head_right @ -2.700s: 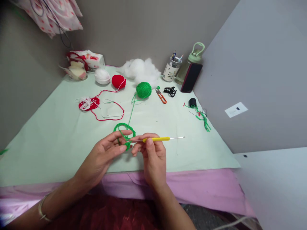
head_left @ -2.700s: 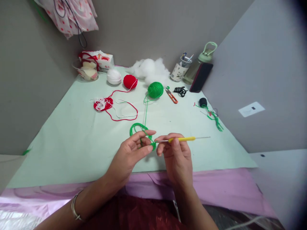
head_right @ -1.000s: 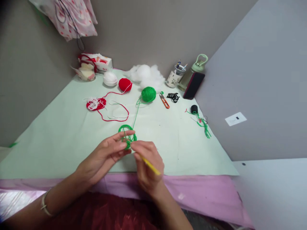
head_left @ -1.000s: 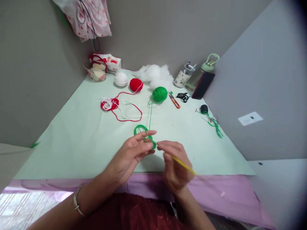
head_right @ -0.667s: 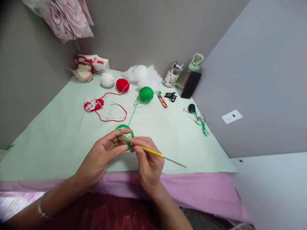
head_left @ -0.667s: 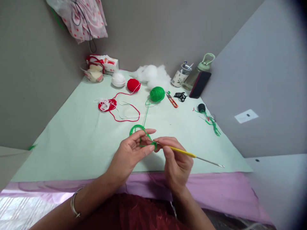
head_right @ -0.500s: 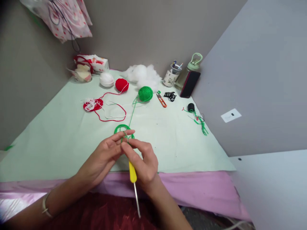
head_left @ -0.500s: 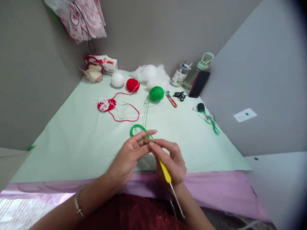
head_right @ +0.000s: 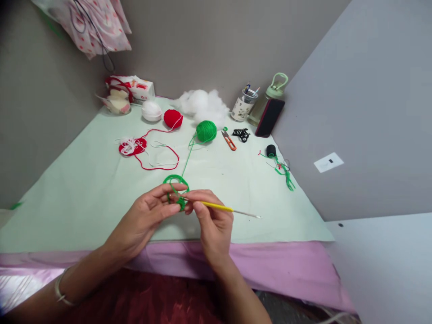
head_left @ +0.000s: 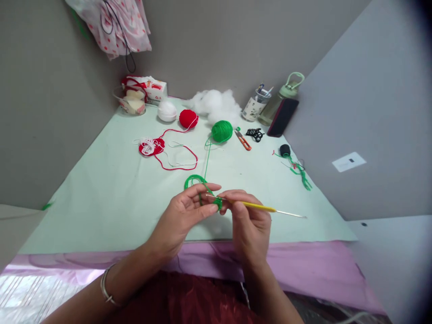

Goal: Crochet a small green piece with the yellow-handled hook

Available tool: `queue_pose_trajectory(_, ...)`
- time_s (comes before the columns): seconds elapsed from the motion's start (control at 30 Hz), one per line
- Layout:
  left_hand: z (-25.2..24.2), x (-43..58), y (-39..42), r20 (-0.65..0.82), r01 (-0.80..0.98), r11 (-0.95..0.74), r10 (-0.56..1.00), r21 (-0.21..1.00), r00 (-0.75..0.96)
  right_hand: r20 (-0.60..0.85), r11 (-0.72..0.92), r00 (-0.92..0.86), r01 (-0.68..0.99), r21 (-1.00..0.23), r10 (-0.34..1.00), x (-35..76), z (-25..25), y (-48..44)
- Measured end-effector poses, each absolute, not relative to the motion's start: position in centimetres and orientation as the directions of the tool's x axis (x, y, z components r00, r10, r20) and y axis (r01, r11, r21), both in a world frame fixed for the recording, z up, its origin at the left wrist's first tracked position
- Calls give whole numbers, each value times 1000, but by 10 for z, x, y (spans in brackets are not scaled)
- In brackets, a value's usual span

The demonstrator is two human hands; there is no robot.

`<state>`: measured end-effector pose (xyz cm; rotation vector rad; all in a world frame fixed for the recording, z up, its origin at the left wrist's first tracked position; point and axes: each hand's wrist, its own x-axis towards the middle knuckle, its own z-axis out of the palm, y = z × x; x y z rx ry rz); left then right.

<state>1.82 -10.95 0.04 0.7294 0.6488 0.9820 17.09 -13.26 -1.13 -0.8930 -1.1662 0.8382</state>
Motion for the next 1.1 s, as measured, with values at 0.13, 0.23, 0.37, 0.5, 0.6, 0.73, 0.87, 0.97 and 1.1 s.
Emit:
queue_pose_trajectory(0.13, 0, 17, -108, -178, -477, 362, 905, 801, 387, 314, 345, 175, -196, -918, 933, 176, -13, -133)
queue_pose_trajectory(0.23, 2, 18, -109, -179, -485, 348, 915, 802, 361, 333, 358, 175, -146, -922, 927, 174, -13, -135)
queue_pose_trajectory(0.37, 6, 18, -108, -212, -514, 397, 900, 760, 382, 381, 406, 203, -97, -909, 902, 171, -12, -136)
queue_pose_trajectory(0.5, 6, 14, -104, -257, -536, 535, 822, 653, 508, 213, 276, 235, -279, -920, 948, 175, -6, -131)
queue_pose_trajectory(0.6, 4, 13, -103, -238, -546, 566, 796, 618, 556, 65, 148, 205, -423, -894, 977, 179, -2, -127)
queue_pose_trajectory(0.73, 2, 16, -106, -215, -522, 467, 856, 714, 471, 139, 195, 170, -387, -901, 976, 177, -6, -127)
queue_pose_trajectory(0.87, 1, 19, -109, -158, -469, 338, 911, 816, 381, 342, 366, 175, -136, -920, 923, 173, -13, -132)
queue_pose_trajectory(0.97, 1, 17, -110, -150, -448, 321, 914, 834, 376, 354, 381, 181, -146, -913, 918, 174, -15, -133)
queue_pose_trajectory(1.1, 1, 14, -110, -134, -427, 285, 927, 858, 350, 276, 320, 175, -323, -891, 945, 176, -12, -129)
